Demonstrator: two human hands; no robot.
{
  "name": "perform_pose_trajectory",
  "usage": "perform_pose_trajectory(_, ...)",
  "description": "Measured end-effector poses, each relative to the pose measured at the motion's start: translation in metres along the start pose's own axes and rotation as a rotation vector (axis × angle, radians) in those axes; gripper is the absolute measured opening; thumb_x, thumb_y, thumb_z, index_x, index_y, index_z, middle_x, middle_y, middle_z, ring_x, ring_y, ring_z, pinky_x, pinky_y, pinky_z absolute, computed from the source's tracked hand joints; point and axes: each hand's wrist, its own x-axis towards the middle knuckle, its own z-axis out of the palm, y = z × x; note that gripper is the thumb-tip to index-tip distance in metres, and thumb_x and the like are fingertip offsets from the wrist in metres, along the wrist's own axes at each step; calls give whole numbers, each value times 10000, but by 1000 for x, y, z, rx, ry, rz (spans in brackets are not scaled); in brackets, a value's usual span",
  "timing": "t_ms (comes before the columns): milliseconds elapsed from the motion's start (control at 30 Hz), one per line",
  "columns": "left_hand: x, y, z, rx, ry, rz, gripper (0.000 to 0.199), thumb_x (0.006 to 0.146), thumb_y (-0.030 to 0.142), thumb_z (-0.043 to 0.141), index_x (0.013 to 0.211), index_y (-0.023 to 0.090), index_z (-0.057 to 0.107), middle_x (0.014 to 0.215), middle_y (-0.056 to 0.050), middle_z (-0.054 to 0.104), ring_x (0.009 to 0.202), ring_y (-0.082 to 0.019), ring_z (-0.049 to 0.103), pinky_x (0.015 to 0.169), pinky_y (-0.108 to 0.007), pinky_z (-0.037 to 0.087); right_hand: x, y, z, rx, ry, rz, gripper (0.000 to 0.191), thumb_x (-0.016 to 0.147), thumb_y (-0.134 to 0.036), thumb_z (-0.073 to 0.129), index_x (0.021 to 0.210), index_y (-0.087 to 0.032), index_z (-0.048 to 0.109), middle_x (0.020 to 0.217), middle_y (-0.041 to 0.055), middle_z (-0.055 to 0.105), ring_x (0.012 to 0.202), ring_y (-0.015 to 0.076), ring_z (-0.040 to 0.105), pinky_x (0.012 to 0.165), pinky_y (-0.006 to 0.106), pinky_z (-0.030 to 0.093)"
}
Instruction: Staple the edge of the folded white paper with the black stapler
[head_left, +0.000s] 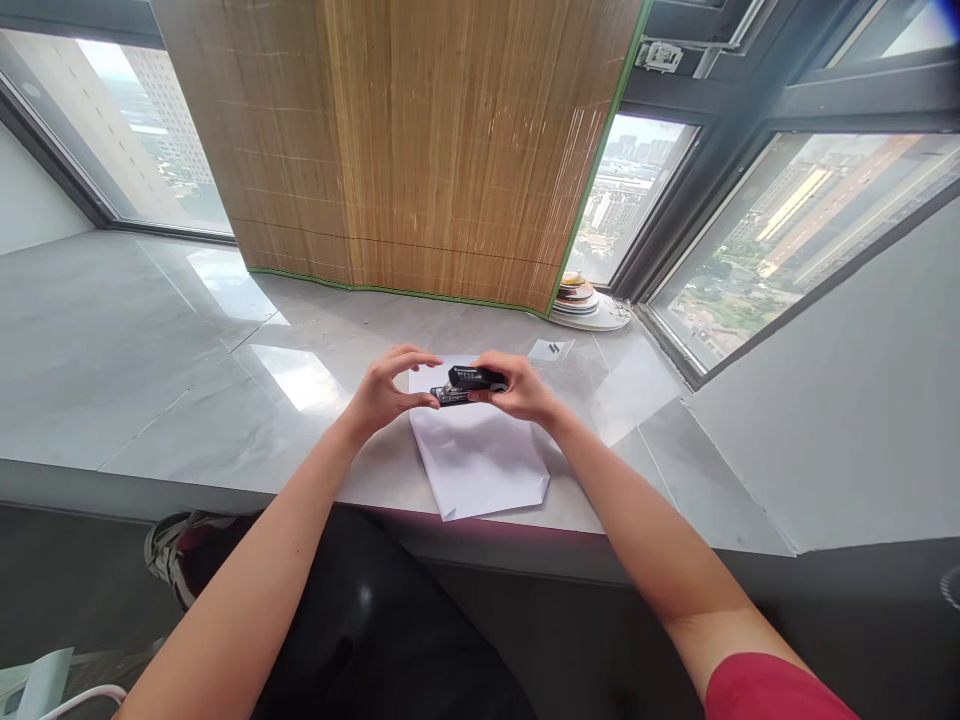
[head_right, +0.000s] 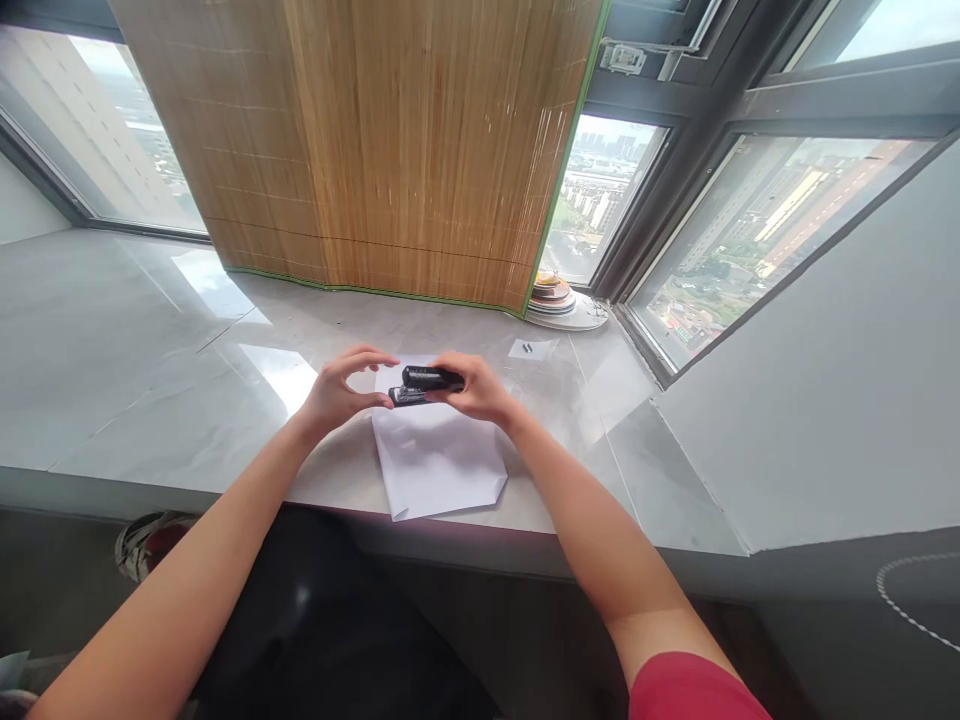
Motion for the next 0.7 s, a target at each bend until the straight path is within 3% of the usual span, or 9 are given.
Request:
perform_pose_trajectory(100, 19, 5, 11, 121, 91, -136, 211, 979, 367, 738, 1134, 227, 773, 1213, -96, 750, 1080, -255, 683, 988, -405, 542, -2, 21, -26, -64, 260, 179, 400, 849, -562, 759, 1045, -215, 729, 953, 52, 747, 877, 244, 658, 802, 347, 500)
perform_pose_trajectory(167, 37, 9, 28, 233, 12, -249, 196, 1021, 276, 628, 1147, 204, 760, 1235, -120, 747, 1170, -289, 673, 1016, -426, 530, -7, 39, -43, -162, 394, 274, 369, 834, -529, 759, 1012, -207, 730, 922, 54, 745, 864, 249, 661, 811, 354, 504)
perform_pose_trajectory(233, 54, 11, 50, 353, -138, -334, 243, 1030, 265, 598, 1200, 175, 747, 1301, -166, 729, 1275, -351, 637, 1037, -464, 521, -13, 57, -57, -281, 462, 354, 321, 819, -477, 764, 994, -209, 741, 907, 60, 753, 864, 258, 672, 837, 371, 512)
perform_pose_trajectory(333, 65, 7, 82, 535, -261, -398, 273, 1047, 280, 575, 1216, 133, 732, 1402, -232, 664, 1307, -412, 612, 1072, -533, 494, -20, 78, -68, -406, 461, 444, 257, 800, -404, 767, 989, -229, 765, 909, 61, 777, 885, 272, 694, 866, 390, 520)
perform_pose_trajectory(433, 59, -5, 97, 632, -223, -360, 280, 1057, 244, 545, 1274, 141, 688, 1409, -233, 651, 1331, -398, 596, 1114, -541, 453, -24, 89, -73, -467, 427, 488, 231, 783, -352, 764, 988, -248, 782, 907, 53, 790, 891, 275, 699, 837, 380, 522)
perform_pose_trajectory(700, 47, -21, 89, 556, -167, -305, 259, 1083, 184, 422, 1173, 214, 663, 1259, -173, 707, 1227, -354, 637, 1042, -497, 452, -22, 79, -75, -465, 211, 426, 323, 727, -246, 781, 1049, -251, 810, 965, 56, 805, 935, 278, 697, 844, 373, 523)
